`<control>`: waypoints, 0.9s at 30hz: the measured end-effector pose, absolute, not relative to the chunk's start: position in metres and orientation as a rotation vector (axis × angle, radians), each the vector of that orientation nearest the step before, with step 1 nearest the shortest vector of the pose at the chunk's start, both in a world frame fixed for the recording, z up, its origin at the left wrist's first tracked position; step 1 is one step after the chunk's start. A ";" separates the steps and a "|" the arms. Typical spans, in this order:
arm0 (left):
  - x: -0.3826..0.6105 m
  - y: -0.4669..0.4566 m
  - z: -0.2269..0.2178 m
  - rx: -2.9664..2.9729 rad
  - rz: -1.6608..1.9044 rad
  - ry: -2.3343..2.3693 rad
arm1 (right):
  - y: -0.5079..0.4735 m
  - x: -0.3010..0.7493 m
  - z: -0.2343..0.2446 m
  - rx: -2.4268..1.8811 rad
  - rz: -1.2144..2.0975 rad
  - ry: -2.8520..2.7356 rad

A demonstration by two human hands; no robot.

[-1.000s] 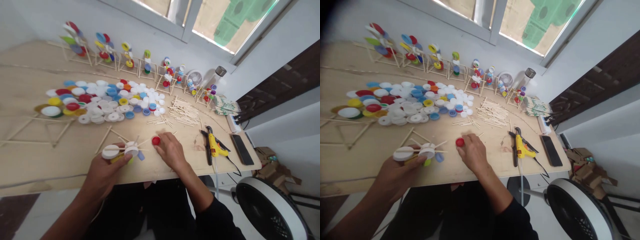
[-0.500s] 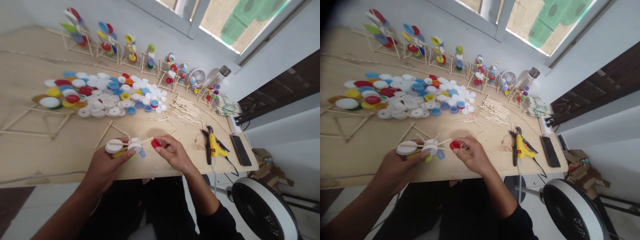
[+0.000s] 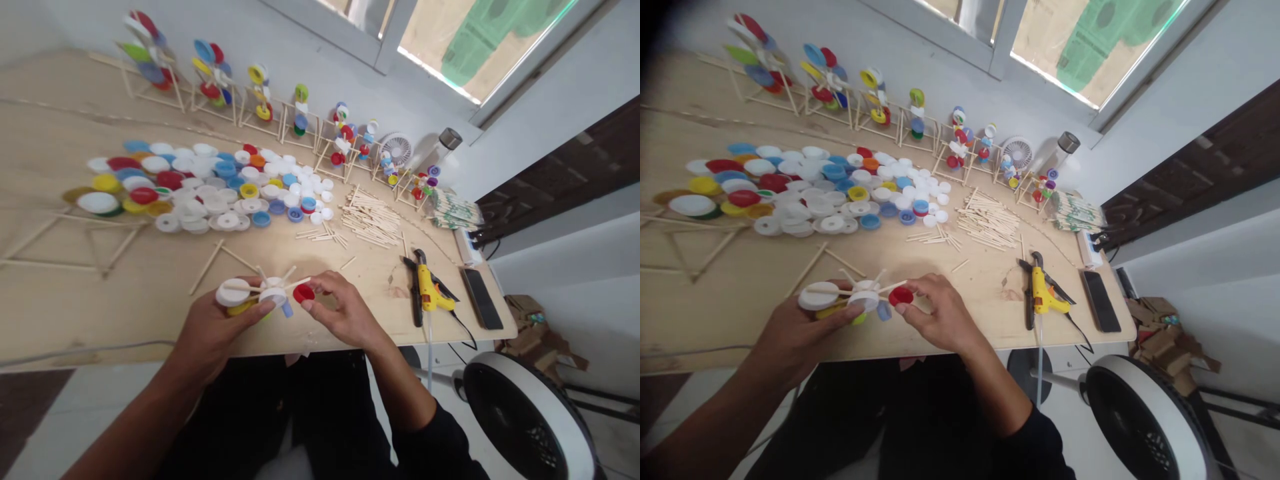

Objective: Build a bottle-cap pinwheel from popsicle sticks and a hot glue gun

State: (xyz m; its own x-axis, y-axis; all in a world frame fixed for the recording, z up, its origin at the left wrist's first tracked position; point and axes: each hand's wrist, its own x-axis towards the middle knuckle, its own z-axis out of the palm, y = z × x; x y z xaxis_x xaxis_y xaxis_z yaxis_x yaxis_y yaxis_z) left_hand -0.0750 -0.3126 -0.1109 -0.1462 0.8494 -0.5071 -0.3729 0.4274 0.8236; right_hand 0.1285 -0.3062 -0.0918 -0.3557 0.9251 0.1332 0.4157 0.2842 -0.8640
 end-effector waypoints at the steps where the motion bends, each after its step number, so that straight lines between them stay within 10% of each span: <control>1: -0.075 -0.313 -0.110 0.478 1.128 1.318 | -0.306 0.128 -0.091 -1.201 0.998 -1.910; 27: -0.082 -0.311 -0.113 0.700 1.017 1.312 | -0.306 0.144 -0.080 -1.214 1.082 -1.757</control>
